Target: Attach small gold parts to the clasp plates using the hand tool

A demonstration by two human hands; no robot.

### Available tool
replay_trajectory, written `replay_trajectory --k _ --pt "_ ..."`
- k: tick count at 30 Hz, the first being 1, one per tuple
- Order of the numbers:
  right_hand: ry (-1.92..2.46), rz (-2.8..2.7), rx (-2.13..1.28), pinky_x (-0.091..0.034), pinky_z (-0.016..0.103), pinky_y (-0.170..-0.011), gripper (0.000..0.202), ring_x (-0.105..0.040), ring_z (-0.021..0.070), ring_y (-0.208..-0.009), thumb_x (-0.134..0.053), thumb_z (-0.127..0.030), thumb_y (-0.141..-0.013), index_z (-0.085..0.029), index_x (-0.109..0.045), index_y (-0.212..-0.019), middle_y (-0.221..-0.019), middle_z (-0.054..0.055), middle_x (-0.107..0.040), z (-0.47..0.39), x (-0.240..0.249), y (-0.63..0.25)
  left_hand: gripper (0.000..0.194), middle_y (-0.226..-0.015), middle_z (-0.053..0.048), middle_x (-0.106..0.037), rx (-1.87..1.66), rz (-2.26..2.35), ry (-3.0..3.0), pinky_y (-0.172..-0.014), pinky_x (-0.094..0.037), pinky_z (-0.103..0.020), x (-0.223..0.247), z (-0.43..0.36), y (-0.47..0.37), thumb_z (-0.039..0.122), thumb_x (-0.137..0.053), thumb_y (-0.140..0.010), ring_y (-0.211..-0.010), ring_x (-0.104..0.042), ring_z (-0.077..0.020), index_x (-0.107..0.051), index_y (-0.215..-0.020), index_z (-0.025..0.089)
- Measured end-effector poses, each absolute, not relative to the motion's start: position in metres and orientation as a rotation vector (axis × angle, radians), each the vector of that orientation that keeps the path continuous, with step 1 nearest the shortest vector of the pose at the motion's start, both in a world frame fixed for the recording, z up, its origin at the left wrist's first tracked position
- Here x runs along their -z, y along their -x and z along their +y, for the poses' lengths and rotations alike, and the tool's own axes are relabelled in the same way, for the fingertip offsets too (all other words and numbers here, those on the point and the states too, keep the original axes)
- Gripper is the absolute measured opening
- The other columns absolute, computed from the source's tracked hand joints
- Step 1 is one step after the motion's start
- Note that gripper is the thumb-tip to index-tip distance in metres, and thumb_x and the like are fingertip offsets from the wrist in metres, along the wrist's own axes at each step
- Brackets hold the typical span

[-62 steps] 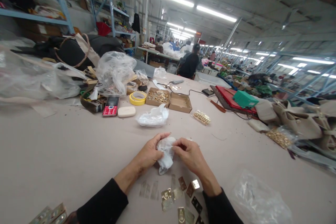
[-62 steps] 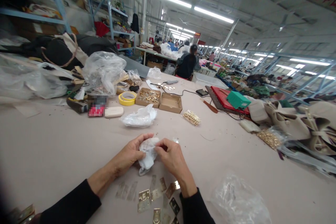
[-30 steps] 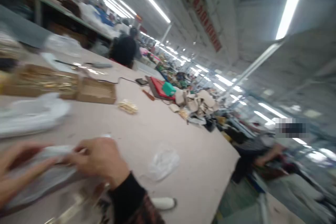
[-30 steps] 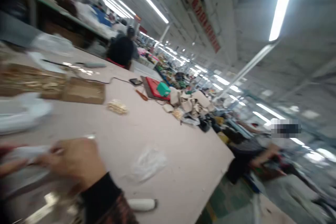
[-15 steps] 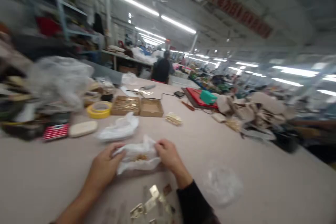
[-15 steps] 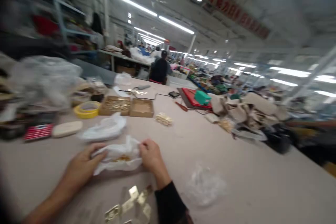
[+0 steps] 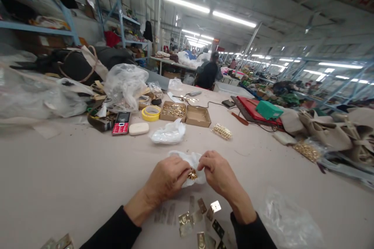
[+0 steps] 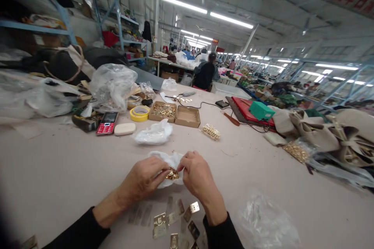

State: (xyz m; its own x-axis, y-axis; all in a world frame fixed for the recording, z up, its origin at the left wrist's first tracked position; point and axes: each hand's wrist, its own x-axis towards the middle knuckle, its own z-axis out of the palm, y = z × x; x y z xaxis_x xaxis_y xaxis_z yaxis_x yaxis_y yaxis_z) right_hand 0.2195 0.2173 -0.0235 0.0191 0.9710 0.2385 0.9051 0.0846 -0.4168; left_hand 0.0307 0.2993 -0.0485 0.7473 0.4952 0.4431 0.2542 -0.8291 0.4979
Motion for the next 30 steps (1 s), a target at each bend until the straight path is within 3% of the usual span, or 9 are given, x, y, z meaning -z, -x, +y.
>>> replay_trajectory --k 2,5,10,12,15,19,23,27,30 --pt "1.865 -2.001 -0.304 -0.047 0.033 -0.083 0.036 -0.061 0.0214 -0.088 -0.047 0.001 -0.076 -0.022 -0.073 -0.082 -0.085 0.005 -0.069 0.217 0.024 -0.215 0.007 -0.088 -0.006 -0.070 -0.718 0.537 -2.581 -0.075 -0.043 -0.033 0.051 0.299 -0.030 0.024 -0.062 -0.088 -0.084 -0.062 -0.0232 -0.068 -0.089 0.022" --pt "1.959 -1.955 -0.306 -0.049 0.035 -0.088 0.039 -0.064 0.0229 -0.094 -0.046 -0.001 -0.081 -0.019 -0.073 -0.103 -0.101 0.010 -0.070 0.219 0.029 -0.214 0.023 -0.104 -0.007 -0.069 -0.666 0.572 -2.607 -0.083 -0.046 -0.036 0.054 0.301 -0.030 0.022 -0.073 -0.077 -0.096 -0.062 -0.0269 -0.068 -0.099 0.022" --pt "2.040 -1.684 -0.079 -0.043 0.048 -0.105 0.043 -0.055 0.0310 -0.120 -0.060 -0.013 -0.085 -0.017 -0.062 -0.127 -0.131 0.018 -0.059 0.223 0.035 -0.220 0.024 -0.119 -0.011 -0.063 -0.777 0.703 -2.590 -0.097 -0.045 -0.044 0.058 0.306 -0.029 0.032 -0.071 -0.082 -0.111 -0.056 -0.0300 -0.069 -0.104 0.022" --pt "2.056 -1.669 -0.122 -0.044 0.045 -0.104 0.046 -0.057 0.0285 -0.120 -0.062 -0.015 -0.086 -0.019 -0.058 -0.133 -0.130 0.016 -0.062 0.222 0.033 -0.217 0.023 -0.126 -0.012 -0.060 -0.843 0.675 -2.566 -0.102 -0.042 -0.048 0.062 0.309 -0.027 0.033 -0.071 -0.082 -0.117 -0.054 -0.0321 -0.070 -0.102 0.022" --pt "2.116 -1.682 -0.187 -0.050 0.032 -0.093 0.035 -0.067 0.0213 -0.101 -0.056 -0.012 -0.089 -0.021 -0.066 -0.122 -0.106 0.009 -0.073 0.222 0.026 -0.208 0.022 -0.122 -0.012 -0.063 -1.079 0.613 -2.523 -0.101 -0.043 -0.048 0.072 0.318 -0.027 0.038 -0.063 -0.090 -0.114 -0.057 -0.0312 -0.069 -0.103 0.021" --pt "2.126 -1.628 -0.182 -0.049 0.028 -0.092 0.030 -0.068 0.0195 -0.100 -0.052 -0.013 -0.091 -0.021 -0.071 -0.112 -0.106 0.007 -0.075 0.219 0.014 -0.203 0.027 -0.115 -0.010 -0.065 -1.412 0.593 -2.460 -0.097 -0.048 -0.042 0.082 0.326 -0.032 0.041 -0.062 -0.093 -0.106 -0.061 -0.0280 -0.067 -0.106 0.018" --pt "2.074 -1.485 -0.228 -0.048 0.031 -0.093 0.030 -0.069 0.0216 -0.099 -0.051 -0.011 -0.086 -0.017 -0.074 -0.105 -0.103 0.009 -0.076 0.188 0.006 -0.216 0.022 -0.111 -0.009 -0.066 -1.466 0.629 -2.474 -0.093 -0.051 -0.037 0.079 0.322 -0.030 0.036 -0.058 -0.096 -0.103 -0.064 -0.0240 -0.066 -0.105 0.018" --pt "2.058 -1.333 -0.294 -0.049 0.030 -0.081 0.028 -0.069 0.0215 -0.086 -0.051 -0.024 -0.084 -0.020 -0.076 -0.096 -0.094 0.006 -0.077 0.141 0.014 -0.253 0.022 -0.114 -0.010 -0.065 -1.450 0.721 -2.490 -0.096 -0.052 -0.037 0.079 0.318 -0.030 0.034 -0.054 -0.098 -0.106 -0.063 -0.0230 -0.065 -0.105 0.017" --pt "2.107 -1.183 -0.280 -0.046 0.028 -0.065 0.033 -0.066 0.0205 -0.071 -0.049 -0.037 -0.083 -0.020 -0.076 -0.090 -0.077 0.003 -0.074 0.102 0.024 -0.283 0.023 -0.111 -0.009 -0.066 -1.373 0.723 -2.492 -0.089 -0.055 -0.034 0.081 0.313 -0.032 0.036 -0.053 -0.098 -0.103 -0.065 -0.0217 -0.066 -0.102 0.018"
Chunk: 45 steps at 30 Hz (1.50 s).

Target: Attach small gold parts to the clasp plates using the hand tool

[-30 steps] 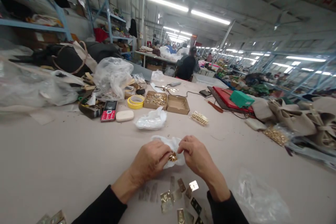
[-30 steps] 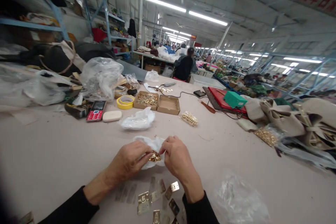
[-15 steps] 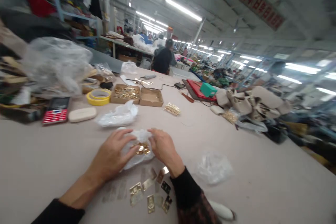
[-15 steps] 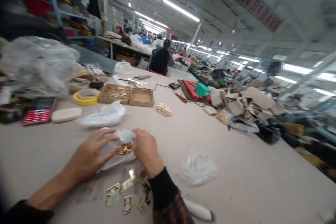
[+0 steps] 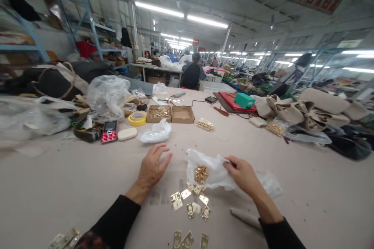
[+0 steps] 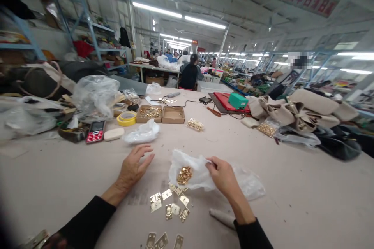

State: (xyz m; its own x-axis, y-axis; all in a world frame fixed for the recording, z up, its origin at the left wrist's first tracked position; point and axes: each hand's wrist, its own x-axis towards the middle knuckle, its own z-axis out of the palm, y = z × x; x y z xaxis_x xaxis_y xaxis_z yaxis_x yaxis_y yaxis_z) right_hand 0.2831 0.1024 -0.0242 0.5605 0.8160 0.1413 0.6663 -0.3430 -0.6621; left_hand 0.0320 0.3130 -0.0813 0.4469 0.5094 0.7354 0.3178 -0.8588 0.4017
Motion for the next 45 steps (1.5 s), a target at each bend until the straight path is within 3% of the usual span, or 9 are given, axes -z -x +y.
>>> replay_trajectory --k 5,13,16,19,25,31,35,39,45 --pt "2.218 -0.962 -0.189 -0.038 0.026 -0.054 0.040 -0.057 0.0183 -0.058 -0.047 -0.050 -0.075 -0.018 -0.071 -0.071 -0.059 0.002 -0.063 0.056 0.045 -0.330 0.025 -0.107 -0.007 -0.068 -1.190 0.700 -2.493 -0.078 -0.056 -0.030 0.086 0.308 -0.032 0.040 -0.054 -0.094 -0.095 -0.067 -0.0209 -0.070 -0.096 0.021" --pt "2.394 -0.783 -0.028 -0.041 0.030 -0.055 0.034 -0.058 0.0207 -0.057 -0.049 -0.047 -0.070 -0.020 -0.070 -0.068 -0.057 0.003 -0.063 0.006 0.049 -0.382 0.030 -0.100 -0.006 -0.068 -0.997 0.761 -2.411 -0.076 -0.053 -0.031 0.086 0.312 -0.030 0.046 -0.053 -0.091 -0.081 -0.066 -0.0193 -0.068 -0.090 0.021" --pt "2.425 -0.760 0.137 -0.049 0.040 -0.071 0.036 -0.065 0.0300 -0.078 -0.051 -0.042 -0.070 -0.017 -0.073 -0.083 -0.079 0.013 -0.071 -0.003 0.040 -0.386 0.027 -0.096 -0.004 -0.068 -0.952 0.779 -2.395 -0.078 -0.052 -0.031 0.085 0.311 -0.030 0.044 -0.052 -0.090 -0.082 -0.065 -0.0192 -0.068 -0.088 0.021" --pt "2.330 -0.860 0.377 -0.045 0.048 -0.096 0.050 -0.060 0.0343 -0.110 -0.047 -0.041 -0.078 -0.012 -0.068 -0.113 -0.115 0.020 -0.069 0.012 0.026 -0.366 0.023 -0.095 -0.004 -0.068 -0.917 0.792 -2.377 -0.081 -0.050 -0.032 0.084 0.309 -0.031 0.040 -0.053 -0.088 -0.086 -0.065 -0.0204 -0.067 -0.086 0.022" --pt "2.174 -1.375 -0.243 -0.051 0.032 -0.086 0.035 -0.069 0.0220 -0.095 -0.050 -0.034 -0.091 -0.019 -0.069 -0.116 -0.104 0.009 -0.075 0.116 0.012 -0.277 0.021 -0.093 -0.005 -0.067 -0.888 0.769 -2.291 -0.082 -0.048 -0.034 0.080 0.304 -0.031 0.038 -0.054 -0.087 -0.086 -0.063 -0.0217 -0.067 -0.085 0.021" --pt "2.223 -1.437 -0.253 -0.046 0.040 -0.098 0.035 -0.063 0.0304 -0.113 -0.062 -0.019 -0.085 -0.009 -0.068 -0.118 -0.117 0.021 -0.068 0.203 0.041 -0.237 0.022 -0.089 -0.005 -0.068 -0.910 0.751 -2.066 -0.078 -0.049 -0.033 0.078 0.300 -0.030 0.039 -0.057 -0.085 -0.075 -0.061 -0.0186 -0.068 -0.086 0.020" --pt "2.139 -1.466 -0.277 -0.049 0.034 -0.085 0.023 -0.067 0.0244 -0.092 -0.066 -0.016 -0.080 -0.014 -0.071 -0.102 -0.100 0.012 -0.072 0.211 0.045 -0.223 0.028 -0.087 -0.006 -0.069 -0.876 0.751 -1.787 -0.078 -0.053 -0.033 0.077 0.296 -0.035 0.043 -0.061 -0.082 -0.079 -0.064 -0.0196 -0.069 -0.092 0.018" --pt "1.943 -1.490 -0.347 -0.049 0.027 -0.073 0.014 -0.065 0.0164 -0.076 -0.061 -0.020 -0.085 -0.021 -0.069 -0.098 -0.087 0.001 -0.072 0.195 0.038 -0.200 0.052 -0.094 -0.009 -0.071 -0.739 0.664 -1.461 -0.069 -0.059 -0.034 0.073 0.290 -0.044 0.054 -0.064 -0.081 -0.078 -0.069 -0.0211 -0.064 -0.114 0.014" --pt "1.490 -1.313 -0.374 -0.052 0.029 -0.082 0.007 -0.067 0.0187 -0.092 -0.063 -0.022 -0.086 -0.022 -0.070 -0.087 -0.096 0.004 -0.072 0.172 0.048 -0.177 0.061 -0.099 -0.011 -0.072 -0.598 0.545 -1.167 -0.075 -0.059 -0.032 0.067 0.277 -0.046 0.061 -0.081 -0.066 -0.080 -0.070 -0.0189 -0.070 -0.103 0.013"
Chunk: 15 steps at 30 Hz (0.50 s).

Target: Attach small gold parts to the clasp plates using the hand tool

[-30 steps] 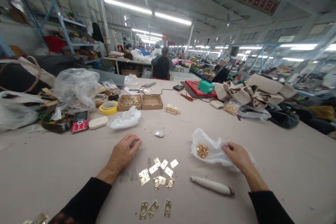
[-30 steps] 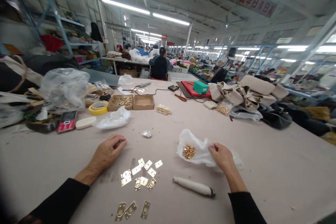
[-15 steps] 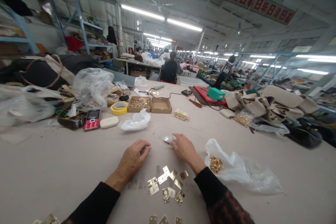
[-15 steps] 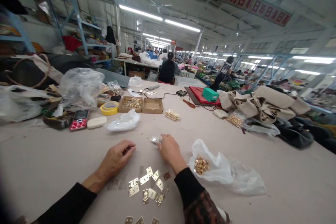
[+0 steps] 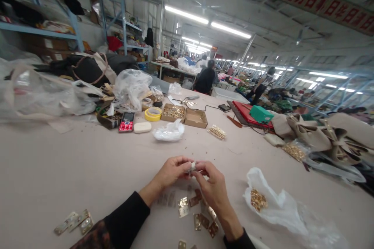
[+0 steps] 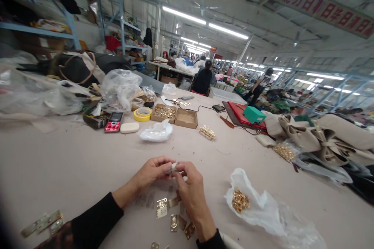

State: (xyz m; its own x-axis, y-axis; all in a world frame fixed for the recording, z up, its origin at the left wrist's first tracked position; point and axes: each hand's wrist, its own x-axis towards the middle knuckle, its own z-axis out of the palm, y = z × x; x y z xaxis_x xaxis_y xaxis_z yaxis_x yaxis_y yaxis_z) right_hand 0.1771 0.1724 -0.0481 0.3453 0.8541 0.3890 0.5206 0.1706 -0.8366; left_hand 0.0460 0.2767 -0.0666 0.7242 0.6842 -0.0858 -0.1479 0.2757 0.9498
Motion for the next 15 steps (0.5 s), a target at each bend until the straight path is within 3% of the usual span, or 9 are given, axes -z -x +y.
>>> replay_trajectory --k 9,15 --pt "1.341 -0.880 -0.739 -0.054 0.031 -0.070 0.017 -0.067 0.0181 -0.071 -0.075 -0.034 -0.076 -0.017 -0.070 -0.080 -0.075 0.003 -0.072 0.171 0.060 -0.182 0.056 -0.101 -0.013 -0.074 -0.523 0.529 -1.120 -0.081 -0.057 -0.032 0.062 0.268 -0.036 0.051 -0.086 -0.065 -0.087 -0.070 -0.0212 -0.075 -0.105 0.013" --pt "1.464 -0.957 -0.510 -0.052 0.030 -0.077 0.016 -0.066 0.0173 -0.080 -0.069 -0.031 -0.082 -0.018 -0.069 -0.090 -0.085 0.003 -0.072 0.167 0.069 -0.184 0.041 -0.099 -0.010 -0.074 -0.671 0.620 -1.299 -0.088 -0.053 -0.033 0.065 0.268 -0.041 0.035 -0.084 -0.066 -0.090 -0.068 -0.0205 -0.075 -0.101 0.014"
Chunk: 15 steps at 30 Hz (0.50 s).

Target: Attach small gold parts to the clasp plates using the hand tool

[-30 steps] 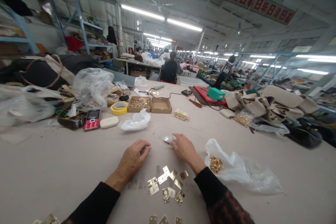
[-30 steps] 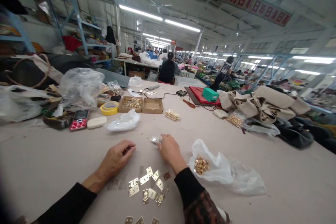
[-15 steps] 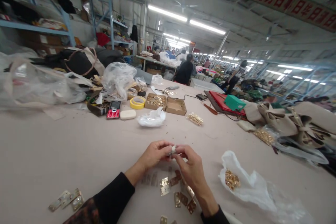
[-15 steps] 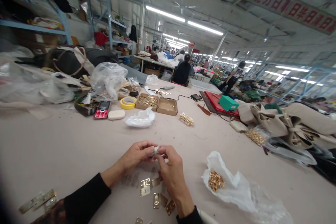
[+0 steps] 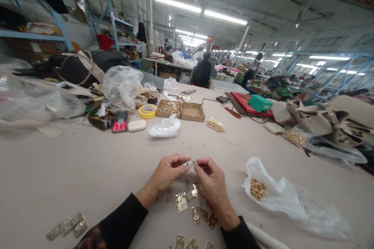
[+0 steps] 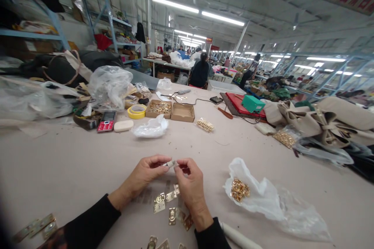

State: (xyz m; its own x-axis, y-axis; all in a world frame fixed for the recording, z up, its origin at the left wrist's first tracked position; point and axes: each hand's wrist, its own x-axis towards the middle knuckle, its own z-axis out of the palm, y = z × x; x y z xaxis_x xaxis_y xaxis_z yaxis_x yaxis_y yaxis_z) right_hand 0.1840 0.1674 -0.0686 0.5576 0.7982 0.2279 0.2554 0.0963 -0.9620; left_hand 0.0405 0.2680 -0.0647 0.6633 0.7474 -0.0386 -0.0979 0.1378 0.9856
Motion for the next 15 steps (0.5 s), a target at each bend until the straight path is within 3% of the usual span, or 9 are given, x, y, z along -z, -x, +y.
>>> replay_trajectory --k 4,7,12,15 --pt "1.509 -1.035 -0.352 -0.053 0.032 -0.084 0.014 -0.067 0.0187 -0.090 -0.063 -0.028 -0.085 -0.019 -0.067 -0.095 -0.094 0.005 -0.071 0.163 0.067 -0.186 0.036 -0.099 -0.007 -0.071 -0.802 0.634 -1.421 -0.093 -0.052 -0.035 0.064 0.268 -0.043 0.029 -0.080 -0.066 -0.094 -0.066 -0.0212 -0.073 -0.099 0.015" --pt "1.498 -1.031 -0.379 -0.054 0.032 -0.082 0.016 -0.066 0.0179 -0.085 -0.065 -0.028 -0.083 -0.019 -0.067 -0.096 -0.090 0.004 -0.070 0.163 0.066 -0.185 0.033 -0.097 -0.005 -0.069 -0.878 0.646 -1.503 -0.091 -0.052 -0.034 0.064 0.267 -0.043 0.026 -0.077 -0.066 -0.090 -0.064 -0.0193 -0.072 -0.098 0.017" --pt "1.384 -0.794 -0.674 -0.056 0.030 -0.072 0.044 -0.068 0.0173 -0.077 -0.074 -0.031 -0.073 -0.017 -0.060 -0.113 -0.084 0.003 -0.070 0.170 0.070 -0.177 0.021 -0.092 -0.004 -0.065 -0.941 0.617 -1.588 -0.085 -0.053 -0.030 0.066 0.265 -0.044 0.025 -0.073 -0.070 -0.088 -0.062 -0.0179 -0.070 -0.089 0.017" --pt "1.336 -0.711 -0.733 -0.056 0.029 -0.070 0.048 -0.068 0.0163 -0.073 -0.077 -0.032 -0.070 -0.017 -0.059 -0.112 -0.081 0.001 -0.070 0.174 0.070 -0.173 0.016 -0.092 -0.003 -0.063 -0.956 0.568 -1.616 -0.084 -0.052 -0.029 0.068 0.263 -0.046 0.020 -0.070 -0.072 -0.089 -0.062 -0.0176 -0.069 -0.088 0.018"
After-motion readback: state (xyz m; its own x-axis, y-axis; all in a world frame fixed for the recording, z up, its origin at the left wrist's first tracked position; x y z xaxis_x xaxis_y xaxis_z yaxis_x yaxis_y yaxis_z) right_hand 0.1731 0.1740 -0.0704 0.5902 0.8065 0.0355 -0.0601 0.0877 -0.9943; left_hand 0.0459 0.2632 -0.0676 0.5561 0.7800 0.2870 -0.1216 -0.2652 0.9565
